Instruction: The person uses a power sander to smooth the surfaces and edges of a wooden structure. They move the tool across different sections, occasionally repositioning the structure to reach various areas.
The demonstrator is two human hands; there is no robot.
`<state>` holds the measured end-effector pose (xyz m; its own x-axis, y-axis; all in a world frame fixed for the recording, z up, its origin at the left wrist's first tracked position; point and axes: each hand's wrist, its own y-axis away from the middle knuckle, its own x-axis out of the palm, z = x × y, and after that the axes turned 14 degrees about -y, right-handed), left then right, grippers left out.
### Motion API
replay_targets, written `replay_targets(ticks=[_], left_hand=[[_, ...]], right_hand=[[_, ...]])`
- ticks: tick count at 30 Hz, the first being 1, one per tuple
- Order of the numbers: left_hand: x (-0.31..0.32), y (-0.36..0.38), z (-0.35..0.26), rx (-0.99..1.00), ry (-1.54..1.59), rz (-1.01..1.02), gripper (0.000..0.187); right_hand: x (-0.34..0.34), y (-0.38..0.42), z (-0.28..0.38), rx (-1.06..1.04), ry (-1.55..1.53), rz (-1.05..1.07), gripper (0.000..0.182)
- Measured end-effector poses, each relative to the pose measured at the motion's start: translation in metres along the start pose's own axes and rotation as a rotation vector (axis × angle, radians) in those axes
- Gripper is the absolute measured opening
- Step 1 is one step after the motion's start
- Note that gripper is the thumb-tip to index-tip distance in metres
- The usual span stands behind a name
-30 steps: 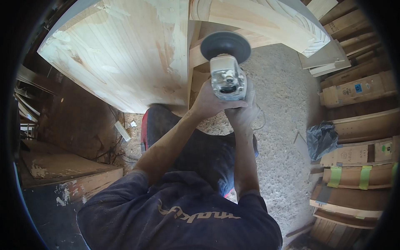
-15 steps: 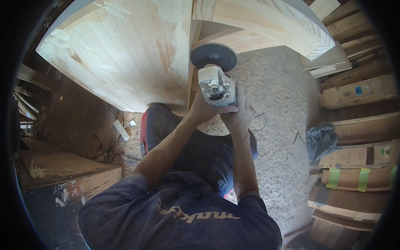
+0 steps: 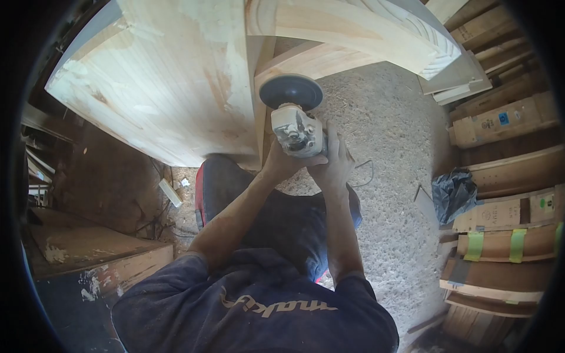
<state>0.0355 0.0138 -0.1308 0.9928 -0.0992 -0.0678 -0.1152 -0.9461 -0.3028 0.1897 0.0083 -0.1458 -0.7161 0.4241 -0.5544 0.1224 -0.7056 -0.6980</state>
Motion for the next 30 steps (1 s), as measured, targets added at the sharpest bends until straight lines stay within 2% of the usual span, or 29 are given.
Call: replay_targets(ticks=[4, 7, 9, 11, 12, 16, 18, 20, 22, 25, 27, 28, 30], left_hand=[[0.009, -0.013, -0.022, -0.01, -0.052, 0.068, 0.078], [0.016, -0.022, -0.041, 0.066, -0.028, 0.044, 0.07], [0.016, -0.025, -0.054, -0.036, -0.047, 0.076, 0.065], [0.019, -0.028, -0.057, -0.008, -0.079, 0.091, 0.063], [0.02, -0.032, -0.059, 0.02, -0.106, 0.091, 0.062], [0.031, -0.042, -0.072, 0.096, -0.176, 0.106, 0.064], [0.038, -0.047, -0.083, 0.061, -0.388, 0.12, 0.076], [0.042, -0.05, -0.087, 0.048, -0.387, 0.117, 0.076], [0.043, -0.05, -0.086, 0.038, -0.386, 0.116, 0.076], [0.03, -0.041, -0.068, 0.079, -0.239, 0.124, 0.075], [0.019, -0.033, -0.063, 0.037, -0.125, 0.042, 0.067], [0.016, -0.029, -0.066, 0.024, 0.05, 0.02, 0.058], [0.01, -0.03, -0.067, 0.016, 0.065, 0.016, 0.056]], right_hand=[[-0.01, -0.01, 0.002, 0.057, -0.008, -0.099, 0.076], [-0.019, -0.023, 0.01, 0.099, -0.039, -0.157, 0.076], [-0.025, -0.027, 0.015, 0.109, -0.063, -0.194, 0.076], [-0.028, -0.029, 0.018, 0.26, -0.136, -0.161, 0.075], [-0.029, -0.03, 0.018, 0.257, -0.136, -0.173, 0.075], [-0.035, -0.029, 0.011, 0.263, -0.227, -0.253, 0.077], [-0.037, -0.025, 0.002, 0.294, -0.222, -0.268, 0.077], [-0.038, -0.023, -0.008, 0.252, -0.349, -0.293, 0.076], [-0.041, -0.028, 0.004, 0.27, -0.338, -0.291, 0.076], [-0.041, -0.036, 0.018, 0.25, -0.233, -0.241, 0.077], [-0.04, -0.041, 0.025, 0.217, -0.14, -0.195, 0.08], [-0.039, -0.043, 0.03, 0.226, -0.119, -0.134, 0.082], [-0.041, -0.048, 0.035, 0.202, -0.086, -0.063, 0.088]])
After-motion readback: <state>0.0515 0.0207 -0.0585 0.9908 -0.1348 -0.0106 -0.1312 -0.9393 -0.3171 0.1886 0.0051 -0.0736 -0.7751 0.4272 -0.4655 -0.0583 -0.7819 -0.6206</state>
